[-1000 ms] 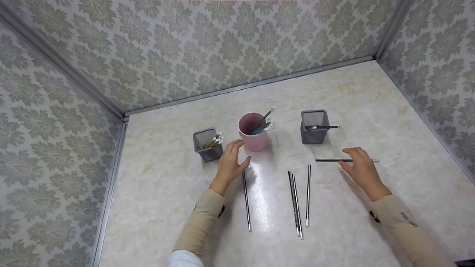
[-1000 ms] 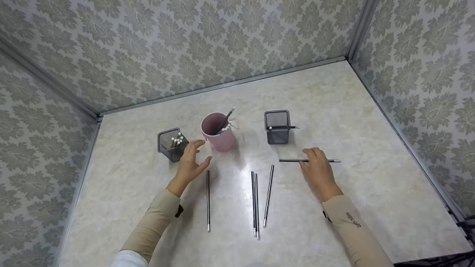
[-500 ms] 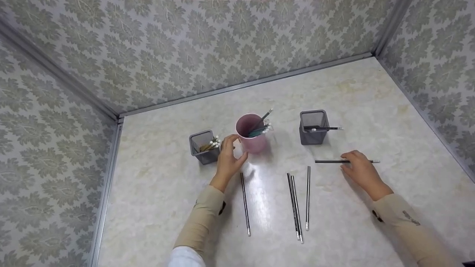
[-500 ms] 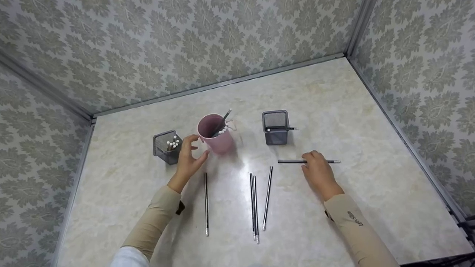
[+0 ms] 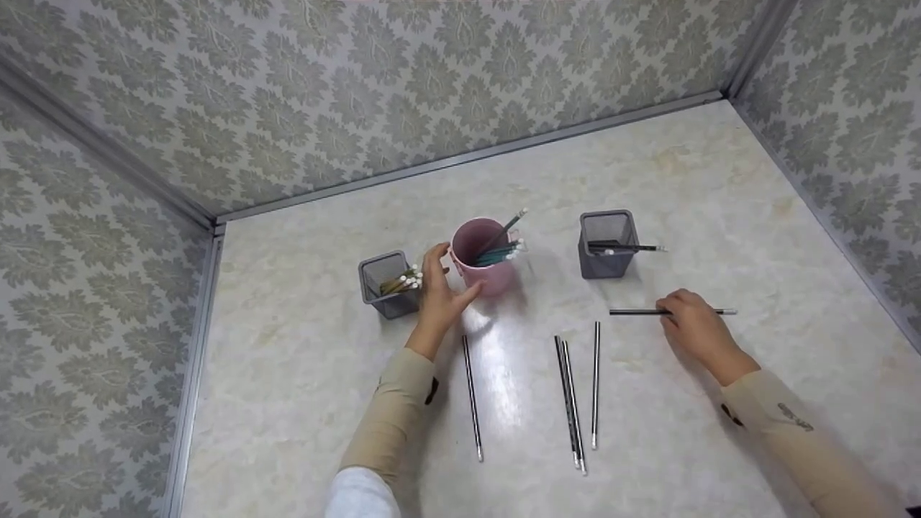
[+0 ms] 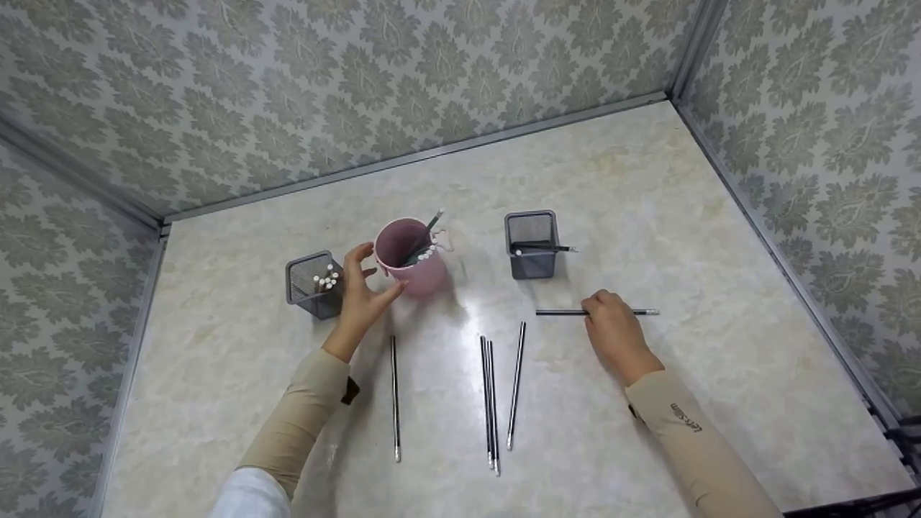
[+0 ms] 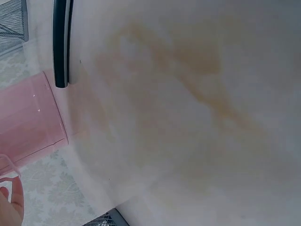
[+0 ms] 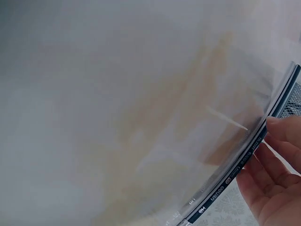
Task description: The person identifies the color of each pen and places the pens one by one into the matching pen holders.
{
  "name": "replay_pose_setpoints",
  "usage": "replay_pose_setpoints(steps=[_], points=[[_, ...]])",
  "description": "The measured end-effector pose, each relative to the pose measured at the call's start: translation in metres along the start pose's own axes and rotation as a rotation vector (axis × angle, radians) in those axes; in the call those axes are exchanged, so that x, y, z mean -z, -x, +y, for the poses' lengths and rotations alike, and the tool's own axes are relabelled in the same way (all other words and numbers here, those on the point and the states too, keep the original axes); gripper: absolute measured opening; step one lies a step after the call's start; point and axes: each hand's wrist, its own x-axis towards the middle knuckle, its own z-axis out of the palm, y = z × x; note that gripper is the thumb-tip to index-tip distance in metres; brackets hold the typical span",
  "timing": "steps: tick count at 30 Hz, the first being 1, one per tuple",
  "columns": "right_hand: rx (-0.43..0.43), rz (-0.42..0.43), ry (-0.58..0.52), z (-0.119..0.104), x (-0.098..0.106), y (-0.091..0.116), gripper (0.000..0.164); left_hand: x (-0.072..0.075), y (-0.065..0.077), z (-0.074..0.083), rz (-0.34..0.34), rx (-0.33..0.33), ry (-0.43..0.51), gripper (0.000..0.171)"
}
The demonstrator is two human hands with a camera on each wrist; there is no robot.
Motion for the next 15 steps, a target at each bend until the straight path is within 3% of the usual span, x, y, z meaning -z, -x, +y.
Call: replay_pose_setpoints(steps=[6, 15], points=[[0.05, 0.038, 0.034, -0.001, -0.002, -0.002, 0.016, -0.005, -0.008, -0.001, -0.005, 0.067, 0.034, 0.091], [0.148, 0.112, 0.161, 0.0, -0.007, -0.005, 0.006, -0.011, -0.024, 0.002, -0.074, 0.147, 0.143, 0.11]])
